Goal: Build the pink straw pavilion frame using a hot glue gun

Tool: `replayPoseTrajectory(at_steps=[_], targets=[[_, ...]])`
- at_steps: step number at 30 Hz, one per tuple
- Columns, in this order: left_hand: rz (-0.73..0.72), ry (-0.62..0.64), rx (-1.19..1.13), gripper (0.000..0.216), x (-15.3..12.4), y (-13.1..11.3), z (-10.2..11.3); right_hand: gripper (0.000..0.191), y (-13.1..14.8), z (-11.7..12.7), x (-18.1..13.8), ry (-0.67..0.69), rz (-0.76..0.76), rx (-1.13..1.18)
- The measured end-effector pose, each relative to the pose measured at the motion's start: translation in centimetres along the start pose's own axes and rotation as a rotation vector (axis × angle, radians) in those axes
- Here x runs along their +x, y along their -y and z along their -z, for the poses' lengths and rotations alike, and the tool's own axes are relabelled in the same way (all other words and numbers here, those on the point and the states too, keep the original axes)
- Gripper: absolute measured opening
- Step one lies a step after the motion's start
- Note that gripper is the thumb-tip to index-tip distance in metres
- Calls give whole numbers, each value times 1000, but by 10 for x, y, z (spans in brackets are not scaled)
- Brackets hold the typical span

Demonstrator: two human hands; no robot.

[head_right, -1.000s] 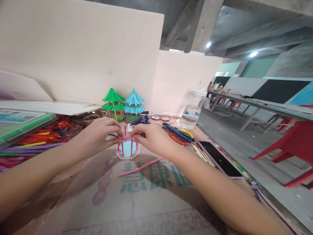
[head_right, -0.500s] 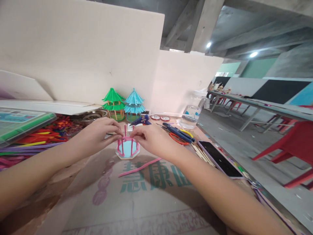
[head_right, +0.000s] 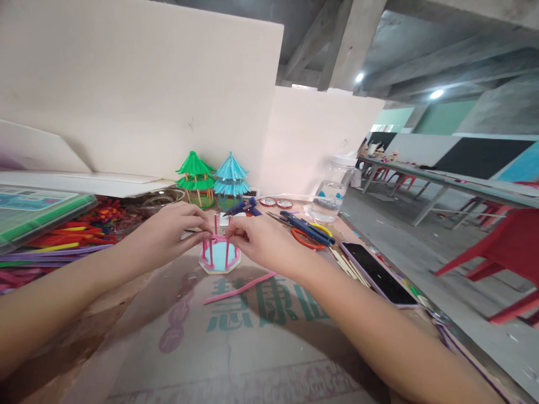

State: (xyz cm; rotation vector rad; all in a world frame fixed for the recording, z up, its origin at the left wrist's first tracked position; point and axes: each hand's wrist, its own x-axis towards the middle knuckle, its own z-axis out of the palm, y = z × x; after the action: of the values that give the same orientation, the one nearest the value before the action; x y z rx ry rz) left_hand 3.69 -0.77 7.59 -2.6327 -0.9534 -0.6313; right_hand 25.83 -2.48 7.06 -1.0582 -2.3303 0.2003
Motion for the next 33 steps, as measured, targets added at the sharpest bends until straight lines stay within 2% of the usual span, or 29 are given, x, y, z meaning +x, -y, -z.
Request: replayPoseTrajectory(at_steps=[10, 18, 26, 33], targets=[[-3, -4, 10, 20, 0, -1, 0, 18, -2, -6, 1, -5, -40, 3], [2, 12, 15, 23, 1, 1, 1, 11, -1, -10, 1, -27, -77, 32], [5, 11, 13, 21, 0, -1, 0, 14, -5, -10, 1, -10, -21, 11], [7, 28, 15, 22, 1, 0, 1, 11, -4, -10, 1, 1, -41, 2]])
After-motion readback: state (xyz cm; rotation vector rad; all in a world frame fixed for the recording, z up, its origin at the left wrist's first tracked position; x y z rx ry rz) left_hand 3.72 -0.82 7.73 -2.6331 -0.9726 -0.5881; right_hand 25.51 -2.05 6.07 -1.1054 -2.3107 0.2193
